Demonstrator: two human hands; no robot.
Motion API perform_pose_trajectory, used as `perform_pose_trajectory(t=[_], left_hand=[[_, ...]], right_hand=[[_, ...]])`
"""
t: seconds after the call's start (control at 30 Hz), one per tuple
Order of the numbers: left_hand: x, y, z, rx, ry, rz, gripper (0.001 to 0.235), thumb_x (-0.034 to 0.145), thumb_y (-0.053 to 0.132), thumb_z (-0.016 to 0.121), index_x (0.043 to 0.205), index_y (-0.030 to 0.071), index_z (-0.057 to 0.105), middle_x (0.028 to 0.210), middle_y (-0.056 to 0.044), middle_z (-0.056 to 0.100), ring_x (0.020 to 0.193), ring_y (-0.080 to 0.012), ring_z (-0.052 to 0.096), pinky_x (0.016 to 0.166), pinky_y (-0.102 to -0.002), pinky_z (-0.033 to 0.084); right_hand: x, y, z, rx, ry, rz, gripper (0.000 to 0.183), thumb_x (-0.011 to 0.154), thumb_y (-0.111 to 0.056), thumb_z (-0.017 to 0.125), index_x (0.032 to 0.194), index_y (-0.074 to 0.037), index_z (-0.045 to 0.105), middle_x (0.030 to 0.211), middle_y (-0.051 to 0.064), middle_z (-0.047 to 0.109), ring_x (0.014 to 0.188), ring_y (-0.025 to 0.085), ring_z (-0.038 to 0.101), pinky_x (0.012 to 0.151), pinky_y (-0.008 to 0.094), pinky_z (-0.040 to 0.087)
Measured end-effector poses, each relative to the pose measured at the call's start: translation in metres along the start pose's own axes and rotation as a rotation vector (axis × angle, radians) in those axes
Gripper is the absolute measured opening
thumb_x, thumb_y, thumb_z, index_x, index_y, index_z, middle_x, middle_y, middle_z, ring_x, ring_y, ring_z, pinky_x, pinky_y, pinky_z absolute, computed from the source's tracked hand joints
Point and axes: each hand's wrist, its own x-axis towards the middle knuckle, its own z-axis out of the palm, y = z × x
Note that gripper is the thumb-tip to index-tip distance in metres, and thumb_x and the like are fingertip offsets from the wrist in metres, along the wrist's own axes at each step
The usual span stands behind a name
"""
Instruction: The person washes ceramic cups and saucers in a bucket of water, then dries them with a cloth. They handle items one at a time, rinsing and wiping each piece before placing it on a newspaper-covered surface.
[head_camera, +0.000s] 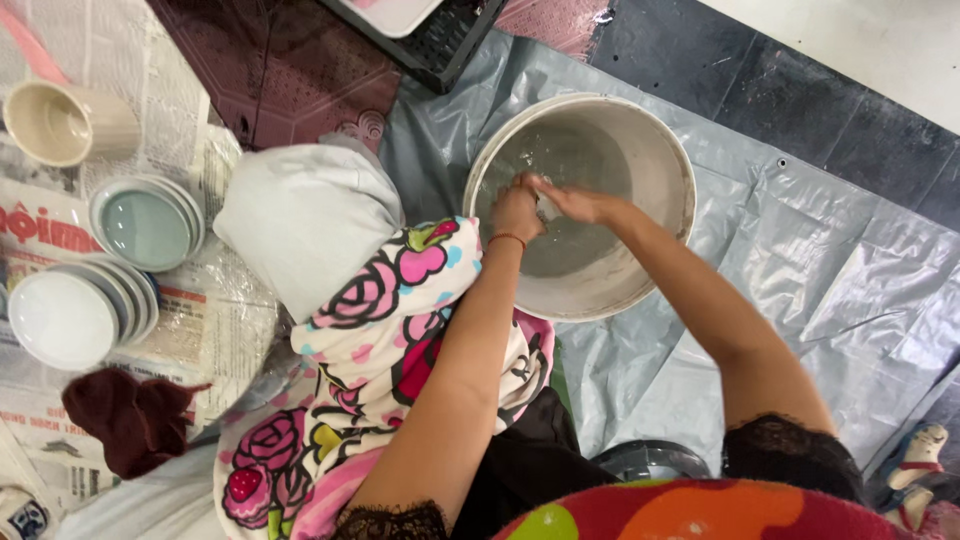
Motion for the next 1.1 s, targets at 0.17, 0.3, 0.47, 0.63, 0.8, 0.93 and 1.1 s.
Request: perform_pose_trajectory(t=[0.17,0.3,0.47,0.63,0.8,0.93,1.1], left_hand=[[-0.001,0.003,-0.013,-0.091,-0.08,0.053,0.103,0.048,0.013,0.099,0.137,0.009,0.046,0.136,-0.009,0.056,0.125,-0.0385,0.055,0.1,-0.051,0.053],[0.005,-0.003,0.013,-0.05,-0.008,0.045,0.096,0.05,0.01,0.096,0.133,0.01,0.048,0.135,-0.007,0.056,0.123,-0.0381,0.055,0.093,-0.054,0.053],[0.028,-0.02,0.049,0.333,0.344,0.16,0.047,0.091,0.017,0.08,0.131,0.009,0.056,0.127,-0.008,0.058,0.12,-0.0382,0.057,0.088,-0.059,0.053],[0.024,-0.025,0.048,0.386,0.368,0.106,0.053,0.082,0.008,0.075,0.132,0.015,0.057,0.132,-0.003,0.057,0.127,-0.0343,0.051,0.098,-0.057,0.048],[0.013,-0.001,0.007,-0.086,0.214,-0.11,0.079,0.067,0.013,0.084,0.139,0.02,0.05,0.145,-0.004,0.049,0.135,-0.0381,0.04,0.102,-0.063,0.041],[0.019,0.001,0.011,-0.29,-0.004,-0.205,0.114,0.056,0.017,0.097,0.151,0.016,0.034,0.153,-0.024,0.029,0.145,-0.0475,0.024,0.108,-0.066,0.031],[0.047,-0.029,0.055,-0.743,-0.18,-0.426,0.057,0.084,0.031,0.07,0.122,-0.012,0.068,0.116,-0.028,0.076,0.106,-0.0336,0.08,0.09,-0.044,0.064]], right_hand=[[-0.012,0.019,0.004,-0.534,0.032,-0.165,0.09,0.104,-0.07,0.016,0.128,-0.003,0.071,0.144,0.023,0.052,0.156,0.036,0.012,0.126,0.054,0.001],[0.003,0.04,0.028,0.088,0.259,-0.203,0.085,0.109,-0.066,0.033,0.123,0.011,0.065,0.128,0.035,0.055,0.132,0.047,0.037,0.106,0.054,0.025],[0.043,0.03,0.049,0.593,0.376,0.117,0.069,0.107,-0.058,0.052,0.114,0.007,0.072,0.093,0.022,0.054,0.086,0.034,0.047,0.072,0.046,0.042],[0.069,0.008,0.04,1.096,0.363,0.151,0.041,0.098,-0.035,0.048,0.121,-0.005,0.064,0.103,0.009,0.07,0.08,0.02,0.068,0.068,0.039,0.058],[0.049,0.03,0.026,0.924,-0.025,-0.128,0.047,0.088,-0.001,0.055,0.134,-0.01,0.044,0.116,0.006,0.066,0.096,0.016,0.072,0.078,0.036,0.062],[0.057,0.051,0.027,0.754,-0.035,-0.019,0.034,0.101,-0.008,0.053,0.133,0.001,0.052,0.09,0.011,0.064,0.072,0.016,0.063,0.064,0.033,0.057],[0.073,0.043,0.046,0.703,0.105,0.003,0.038,0.111,-0.015,0.051,0.117,0.021,0.06,0.073,0.012,0.066,0.061,0.018,0.062,0.053,0.034,0.05]])
